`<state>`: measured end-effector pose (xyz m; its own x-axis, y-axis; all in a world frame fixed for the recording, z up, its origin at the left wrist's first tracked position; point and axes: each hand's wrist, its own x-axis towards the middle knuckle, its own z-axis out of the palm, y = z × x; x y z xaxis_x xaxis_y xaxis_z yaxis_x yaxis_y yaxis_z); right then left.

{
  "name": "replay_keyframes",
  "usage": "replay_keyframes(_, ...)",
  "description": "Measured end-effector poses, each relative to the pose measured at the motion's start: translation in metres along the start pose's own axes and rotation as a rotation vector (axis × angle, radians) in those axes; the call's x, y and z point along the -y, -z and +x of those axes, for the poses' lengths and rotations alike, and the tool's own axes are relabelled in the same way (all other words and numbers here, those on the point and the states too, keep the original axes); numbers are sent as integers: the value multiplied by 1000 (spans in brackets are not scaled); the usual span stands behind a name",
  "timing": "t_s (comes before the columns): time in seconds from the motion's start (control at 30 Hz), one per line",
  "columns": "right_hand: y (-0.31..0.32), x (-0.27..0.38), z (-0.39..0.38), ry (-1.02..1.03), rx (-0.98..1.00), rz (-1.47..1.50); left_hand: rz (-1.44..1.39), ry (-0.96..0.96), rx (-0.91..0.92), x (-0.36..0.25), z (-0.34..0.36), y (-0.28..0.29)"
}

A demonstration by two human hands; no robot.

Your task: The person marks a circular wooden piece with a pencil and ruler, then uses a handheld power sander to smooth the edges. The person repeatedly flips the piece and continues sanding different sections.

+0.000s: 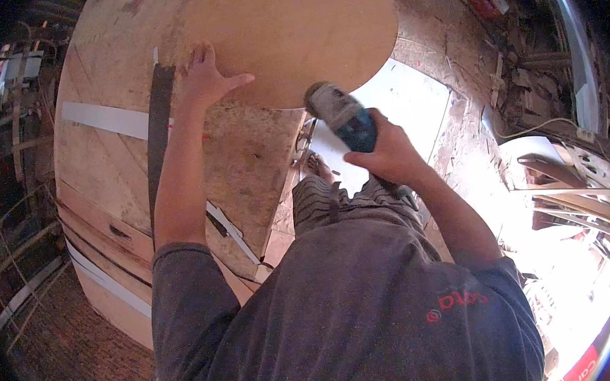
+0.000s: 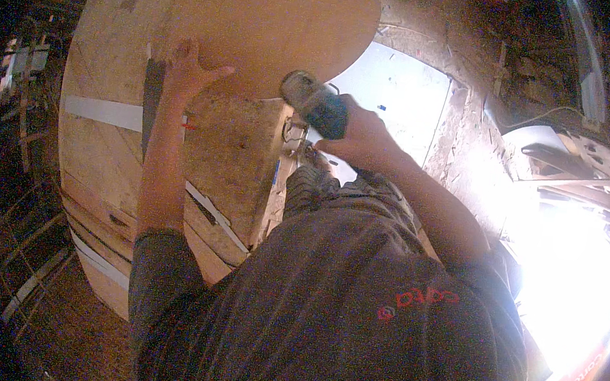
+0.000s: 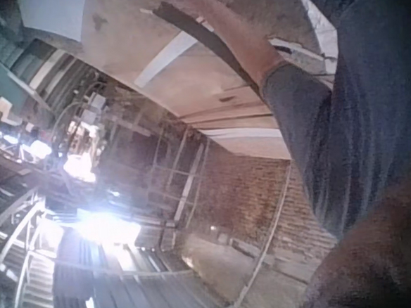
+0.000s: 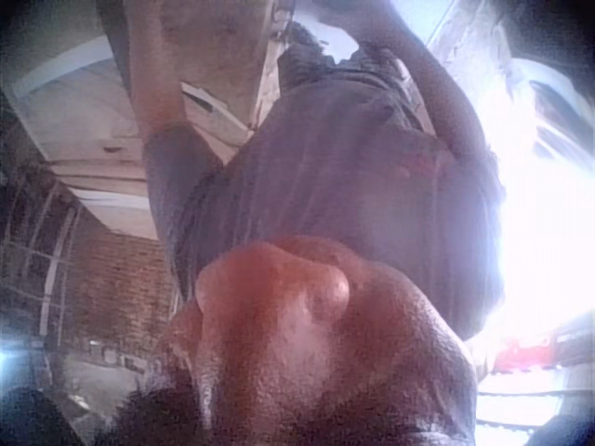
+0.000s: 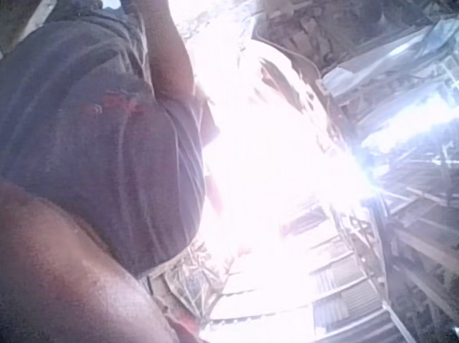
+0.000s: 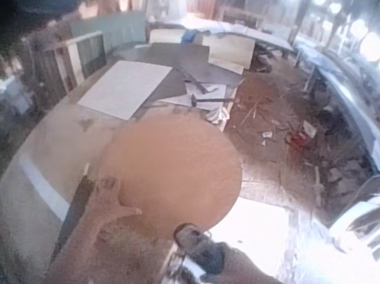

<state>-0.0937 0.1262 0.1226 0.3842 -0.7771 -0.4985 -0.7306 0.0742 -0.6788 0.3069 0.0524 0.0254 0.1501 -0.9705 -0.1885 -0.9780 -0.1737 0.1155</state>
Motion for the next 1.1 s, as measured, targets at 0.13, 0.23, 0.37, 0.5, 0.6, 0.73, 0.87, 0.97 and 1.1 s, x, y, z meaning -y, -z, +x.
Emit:
replay_keyframes(0.13,-27,20,21,89,66,-46,-41,-15,21,1,-1,-2)
replay_keyframes(0.23,-38,33,29,126,83,-43,-16,-6,22,-4,-3,3)
replay_keyframes(0.37,-53,34,45,104,117,-36,-44,-11,32,2,-1,-3)
replay_keyframes(0.5,-57,41,53,65,156,-70,-25,-1,40,2,2,-5)
replay_keyframes(0.6,-57,37,50,85,120,-81,-4,0,28,1,4,-7)
replay_keyframes(0.73,-37,34,37,4,80,-121,3,-7,32,0,2,-5)
replay_keyframes(0.87,-16,32,23,-77,121,-104,6,-1,-10,4,-2,-8)
replay_keyframes(0.97,-19,29,26,-43,130,-110,11,3,-11,1,-3,-5)
replay_keyframes(1.1,-37,29,51,134,167,-40,49,-16,34,-3,6,-2)
